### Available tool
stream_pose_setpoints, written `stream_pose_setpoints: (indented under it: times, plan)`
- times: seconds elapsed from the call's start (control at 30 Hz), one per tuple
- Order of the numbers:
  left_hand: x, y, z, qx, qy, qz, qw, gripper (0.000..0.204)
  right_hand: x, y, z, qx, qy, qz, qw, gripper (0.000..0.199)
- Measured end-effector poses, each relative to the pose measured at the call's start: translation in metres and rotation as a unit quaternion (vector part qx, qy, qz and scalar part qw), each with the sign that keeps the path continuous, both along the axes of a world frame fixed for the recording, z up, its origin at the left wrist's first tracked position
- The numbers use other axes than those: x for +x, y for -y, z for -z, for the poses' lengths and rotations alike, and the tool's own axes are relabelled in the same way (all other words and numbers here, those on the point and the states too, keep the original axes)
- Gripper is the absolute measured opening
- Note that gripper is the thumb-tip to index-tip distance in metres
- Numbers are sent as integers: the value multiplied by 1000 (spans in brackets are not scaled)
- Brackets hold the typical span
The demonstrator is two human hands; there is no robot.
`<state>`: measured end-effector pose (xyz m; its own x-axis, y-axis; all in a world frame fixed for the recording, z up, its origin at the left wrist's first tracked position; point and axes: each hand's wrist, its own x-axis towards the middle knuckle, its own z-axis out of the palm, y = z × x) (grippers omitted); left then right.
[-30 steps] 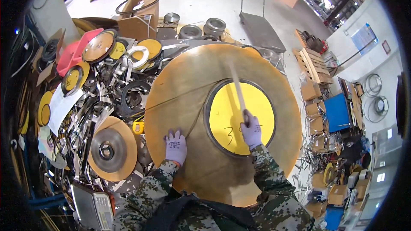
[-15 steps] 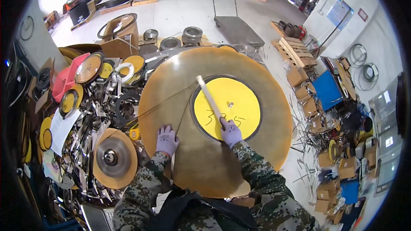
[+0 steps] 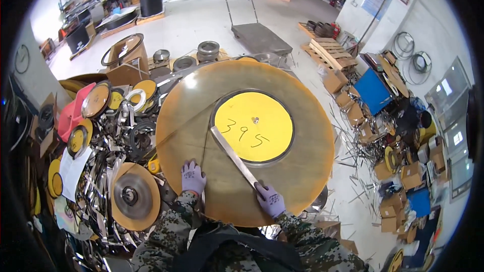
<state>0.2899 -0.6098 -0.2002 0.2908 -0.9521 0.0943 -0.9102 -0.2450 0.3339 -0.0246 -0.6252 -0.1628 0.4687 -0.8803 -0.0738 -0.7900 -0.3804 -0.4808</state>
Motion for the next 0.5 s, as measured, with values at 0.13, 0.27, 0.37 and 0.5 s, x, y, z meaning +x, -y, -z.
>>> stream_pose_setpoints:
  times: [0.13,0.27,0.37,0.5]
  plan:
    - [11,6,-2,37,-8,-14,999,29,0,-8,-6,10,4,9,1000,40]
    - [7,4,7,37,8,-27,999,36,-11,-10,-3,17,27,-1,999,42]
    - [7,6,7,49,-13,-26,998,40,-11,-13,-11,18,20,6,1000,40]
    - [24,13,1,76,-59,-14,995,42,-19,-19,-23,-4,73,35,997,39]
